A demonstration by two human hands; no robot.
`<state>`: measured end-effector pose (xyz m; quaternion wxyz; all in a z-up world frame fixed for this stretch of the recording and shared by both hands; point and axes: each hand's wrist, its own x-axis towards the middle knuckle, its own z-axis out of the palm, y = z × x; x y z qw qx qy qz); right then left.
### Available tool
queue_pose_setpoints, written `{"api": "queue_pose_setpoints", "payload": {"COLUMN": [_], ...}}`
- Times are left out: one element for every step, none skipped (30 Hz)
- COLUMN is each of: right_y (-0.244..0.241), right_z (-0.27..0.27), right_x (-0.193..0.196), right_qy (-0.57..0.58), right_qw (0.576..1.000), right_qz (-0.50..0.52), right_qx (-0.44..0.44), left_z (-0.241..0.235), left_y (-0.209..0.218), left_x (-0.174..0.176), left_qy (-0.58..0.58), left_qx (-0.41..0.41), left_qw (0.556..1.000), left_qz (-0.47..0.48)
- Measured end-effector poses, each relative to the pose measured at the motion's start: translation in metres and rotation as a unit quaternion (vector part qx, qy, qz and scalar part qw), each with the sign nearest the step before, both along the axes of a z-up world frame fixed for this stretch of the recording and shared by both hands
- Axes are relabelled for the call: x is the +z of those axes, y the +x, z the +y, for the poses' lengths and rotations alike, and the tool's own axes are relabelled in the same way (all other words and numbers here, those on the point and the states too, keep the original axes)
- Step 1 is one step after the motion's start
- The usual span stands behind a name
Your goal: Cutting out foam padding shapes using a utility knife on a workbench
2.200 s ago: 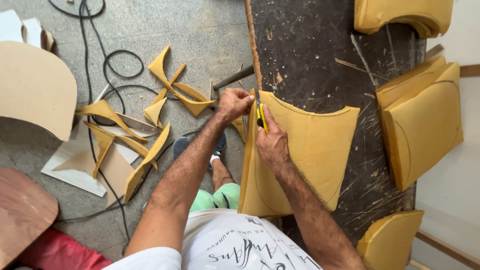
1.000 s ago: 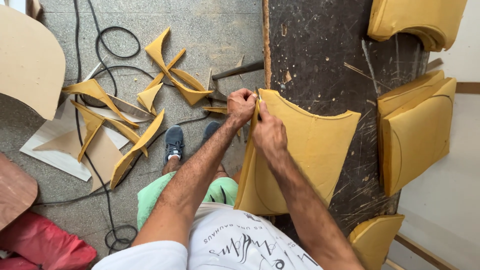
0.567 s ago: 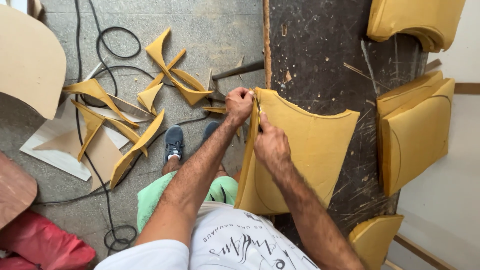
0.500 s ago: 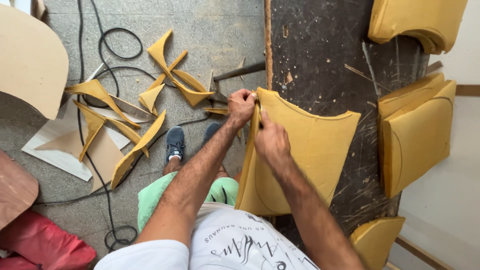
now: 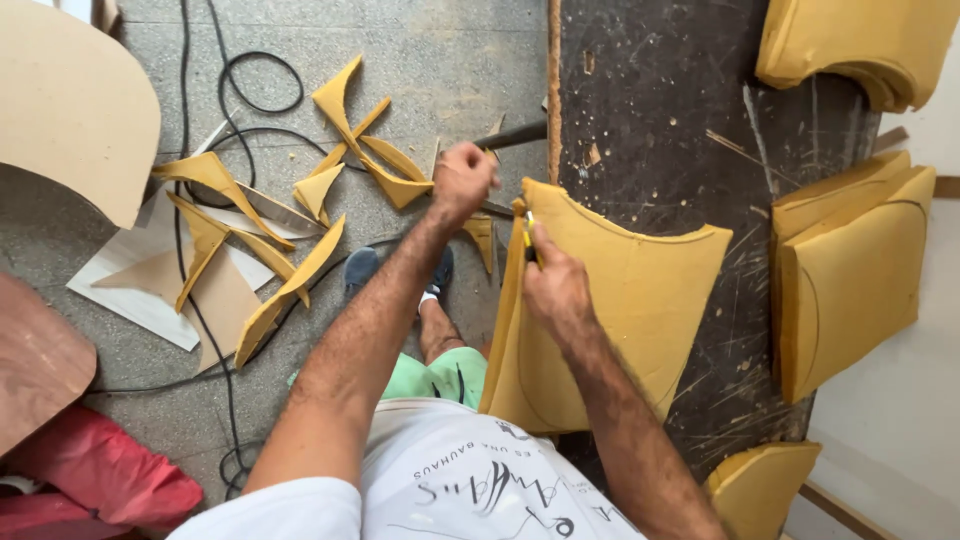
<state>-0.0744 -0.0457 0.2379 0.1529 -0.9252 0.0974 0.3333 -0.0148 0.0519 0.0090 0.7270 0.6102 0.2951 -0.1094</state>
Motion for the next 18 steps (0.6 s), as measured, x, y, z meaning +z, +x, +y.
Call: {"api": "queue_pose_setpoints", "payload": {"right_y": [-0.001,-0.001,-0.003,-0.001,-0.001,-0.001,-0.001,-0.001,-0.001,-0.002,-0.001,-0.001,0.001,0.001,0.003,0.007,0.012,0.016], "right_z": [-0.012,-0.024,-0.038,-0.039,-0.04,-0.04,-0.045,-0.05,-0.054,-0.05,-0.045,-0.039,-0.035,-0.031,-0.026,-0.023,-0.02,-0.018], "right_x": [-0.017,-0.033,-0.05,-0.05,-0.05,-0.051,-0.057,-0.063,-0.07,-0.064,-0.058,-0.052,-0.049,-0.046,-0.043,-0.047,-0.05,-0.053], "right_qy": [0.0,0.015,0.028,0.027,0.034,0.04,0.037,0.035,0.032,0.029,0.013,-0.003,-0.003,-0.038,-0.071,-0.07,-0.083,-0.095], "right_qw": [1.0,0.999,0.997,0.997,0.997,0.997,0.997,0.997,0.997,0.997,0.998,0.998,0.998,0.997,0.995,0.995,0.993,0.992], "right_qz": [-0.002,-0.033,-0.063,-0.063,-0.065,-0.067,-0.065,-0.067,-0.07,-0.068,-0.058,-0.048,-0.048,-0.032,-0.017,-0.018,-0.011,-0.005], "right_qx": [0.002,0.016,0.031,0.033,0.029,0.024,0.022,0.016,0.013,0.012,0.027,0.041,0.043,0.057,0.071,0.075,0.079,0.083], "left_z": [-0.005,-0.01,-0.018,-0.021,-0.023,-0.026,-0.032,-0.038,-0.044,-0.046,-0.046,-0.047,-0.05,-0.054,-0.056,-0.057,-0.059,-0.061], "left_y": [-0.006,-0.012,-0.02,-0.025,-0.032,-0.038,-0.036,-0.034,-0.032,-0.031,-0.028,-0.027,-0.028,-0.03,-0.032,-0.033,-0.035,-0.037], "left_x": [-0.012,-0.024,-0.037,-0.019,-0.002,0.015,0.008,0.0,-0.007,-0.014,-0.02,-0.026,-0.029,-0.032,-0.035,-0.034,-0.032,-0.031], "left_qy": [0.0,0.034,0.066,0.064,-0.059,-0.18,-0.184,-0.166,-0.148,-0.151,-0.084,-0.017,-0.017,-0.016,-0.014,-0.012,-0.004,0.004], "left_qx": [0.002,-0.082,-0.165,-0.164,-0.11,-0.053,-0.055,-0.042,-0.028,-0.028,-0.062,-0.095,-0.093,-0.082,-0.071,-0.067,-0.055,-0.042], "left_qw": [1.0,0.996,0.984,0.984,0.992,0.981,0.981,0.984,0.987,0.986,0.991,0.99,0.99,0.991,0.992,0.992,0.993,0.994], "left_qz": [-0.002,-0.003,-0.003,-0.003,-0.023,-0.043,-0.041,-0.052,-0.063,-0.062,-0.084,-0.106,-0.106,-0.103,-0.102,-0.102,-0.1,-0.098]}}
